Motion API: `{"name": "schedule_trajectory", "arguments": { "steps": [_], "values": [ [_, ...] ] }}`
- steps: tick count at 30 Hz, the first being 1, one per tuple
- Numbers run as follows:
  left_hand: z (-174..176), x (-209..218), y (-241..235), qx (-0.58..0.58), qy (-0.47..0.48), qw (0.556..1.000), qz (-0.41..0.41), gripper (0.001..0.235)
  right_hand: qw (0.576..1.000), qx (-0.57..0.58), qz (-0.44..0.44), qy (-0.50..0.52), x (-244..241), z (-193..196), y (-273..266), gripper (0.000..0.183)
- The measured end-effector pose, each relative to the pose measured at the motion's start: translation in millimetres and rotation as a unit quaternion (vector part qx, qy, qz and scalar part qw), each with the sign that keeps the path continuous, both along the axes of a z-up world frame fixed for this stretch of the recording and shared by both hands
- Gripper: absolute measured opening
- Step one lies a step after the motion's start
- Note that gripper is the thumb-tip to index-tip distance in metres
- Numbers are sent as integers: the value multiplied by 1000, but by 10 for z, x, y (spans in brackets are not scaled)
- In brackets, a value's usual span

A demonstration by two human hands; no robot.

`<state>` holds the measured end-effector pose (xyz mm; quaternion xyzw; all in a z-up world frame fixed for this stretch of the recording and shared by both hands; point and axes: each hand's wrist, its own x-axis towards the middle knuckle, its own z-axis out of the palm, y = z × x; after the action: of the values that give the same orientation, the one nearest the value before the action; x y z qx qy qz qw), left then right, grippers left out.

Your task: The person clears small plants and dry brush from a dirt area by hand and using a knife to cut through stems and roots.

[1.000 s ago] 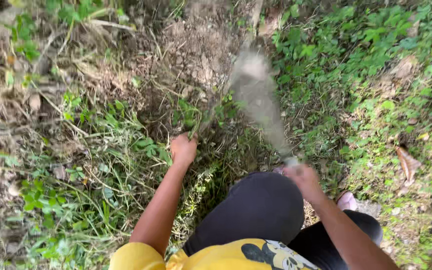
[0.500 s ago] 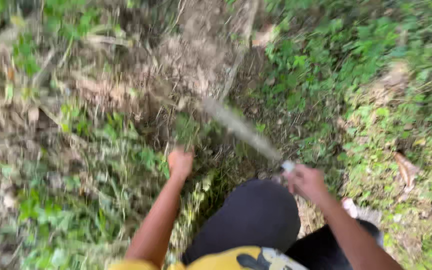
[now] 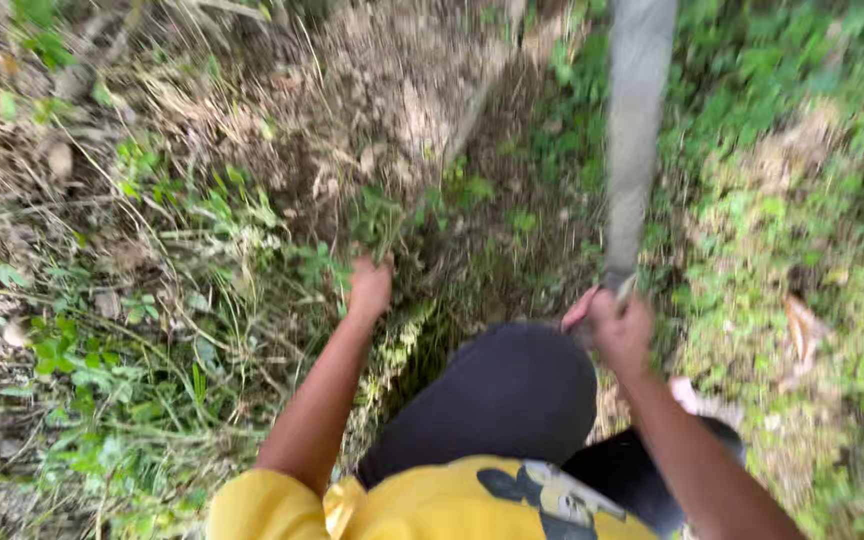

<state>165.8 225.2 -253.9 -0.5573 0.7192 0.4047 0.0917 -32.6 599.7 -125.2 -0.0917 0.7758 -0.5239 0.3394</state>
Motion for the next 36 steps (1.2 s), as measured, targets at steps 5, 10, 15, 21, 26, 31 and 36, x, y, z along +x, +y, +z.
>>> {"name": "schedule_trajectory", "arguments": {
  "steps": [5,10,15,21,26,31,36],
  "values": [
    [176,7,117,128,-66,978,152,55,960,85,265,44,-91,81,-122,21],
    [-151,254,159,-52,-31,998,11,56,997,36,-3,-61,-61,160,31,23],
    [525,152,308,36,20,999,-17,44,942,157,296,18,19,-267,-170,27],
    [1610,335,-139,-68,229,953,189,27,995,10,101,22,-879,247,-424,21],
    [2075,43,278,-154,89,979,101,28,989,-36,13,140,-1563,548,-212,17],
    [2813,-249,680,-70,27,986,152,33,992,57,-19,114,-1873,714,895,16],
    [3640,412,21,-234,114,915,309,24,990,109,-83,29,-1807,836,2078,15]
  ]
}}
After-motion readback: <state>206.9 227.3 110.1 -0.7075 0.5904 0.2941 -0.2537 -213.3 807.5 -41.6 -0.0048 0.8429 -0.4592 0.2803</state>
